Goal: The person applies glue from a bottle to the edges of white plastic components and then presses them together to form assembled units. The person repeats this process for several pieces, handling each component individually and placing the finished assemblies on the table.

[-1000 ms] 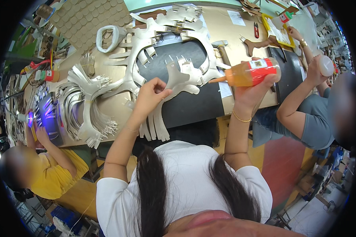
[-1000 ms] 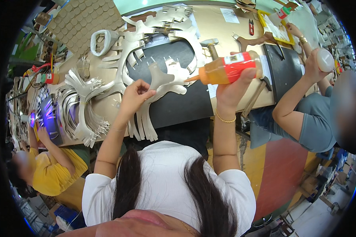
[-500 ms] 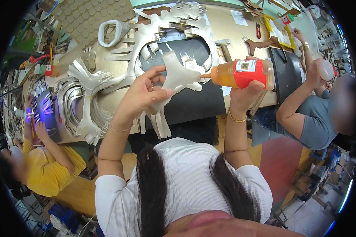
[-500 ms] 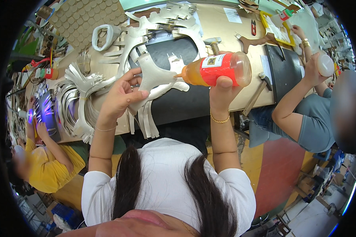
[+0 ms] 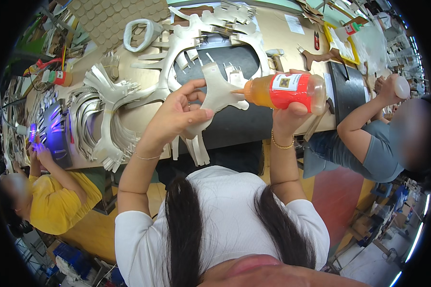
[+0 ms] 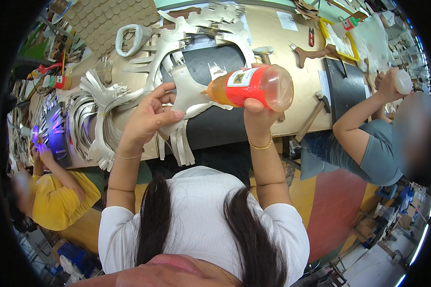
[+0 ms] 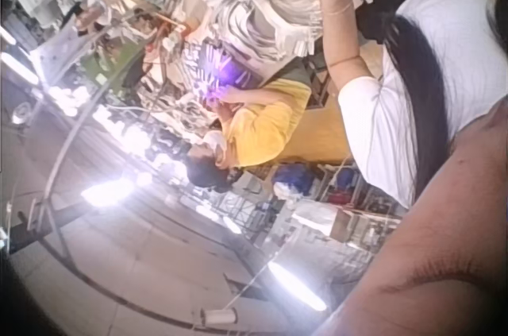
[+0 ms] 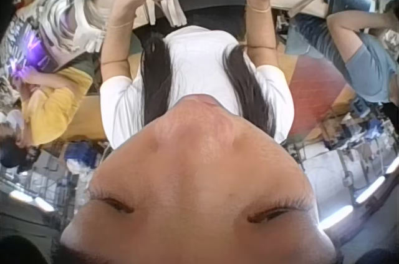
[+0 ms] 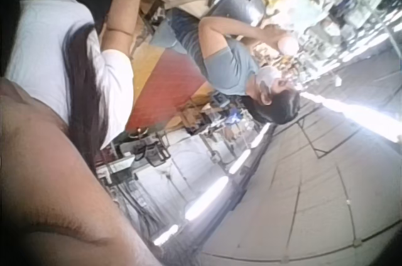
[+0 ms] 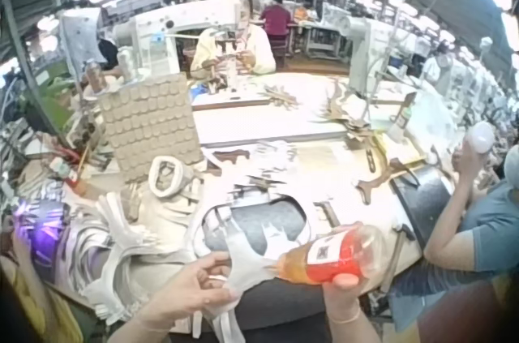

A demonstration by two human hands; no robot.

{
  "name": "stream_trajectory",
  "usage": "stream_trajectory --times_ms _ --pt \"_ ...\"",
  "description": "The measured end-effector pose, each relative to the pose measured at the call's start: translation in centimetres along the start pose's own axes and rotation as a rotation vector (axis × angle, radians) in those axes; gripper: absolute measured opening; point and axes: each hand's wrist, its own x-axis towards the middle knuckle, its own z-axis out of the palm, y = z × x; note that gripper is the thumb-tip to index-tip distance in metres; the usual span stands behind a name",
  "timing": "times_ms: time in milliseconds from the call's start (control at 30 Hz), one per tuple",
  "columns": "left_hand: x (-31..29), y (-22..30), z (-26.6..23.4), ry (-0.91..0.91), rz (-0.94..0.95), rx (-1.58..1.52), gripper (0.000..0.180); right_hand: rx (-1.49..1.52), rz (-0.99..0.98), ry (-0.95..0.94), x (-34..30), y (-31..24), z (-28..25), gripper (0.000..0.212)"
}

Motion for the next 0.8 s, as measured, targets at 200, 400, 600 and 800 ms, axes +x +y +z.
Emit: stream_trajectory --times_ms 200,400,600,800 --pt "-0.1 -0.1 -0.3 -0.008 0.012 0.001 0.061 -0.004 -0.010 -0.096 -0.1 -0.1 1.0 0.085" --pt "-0.1 -0.3 -0.7 0.002 0.025 -0.025 0.060 -0.086 -0.075 -0.065 0.2 -0.2 0.4 0.083" --pt "0.0 -0.1 -1.0 0.013 0.008 -0.004 0.061 0.019 -0.077 0.132 1.4 -1.4 -1.1 0.083" --pt "-0.9 0.9 -1.3 0.075 0.039 0.063 0.059 0.754 0.282 0.071 4.9 -3.7 -4.7 0.080"
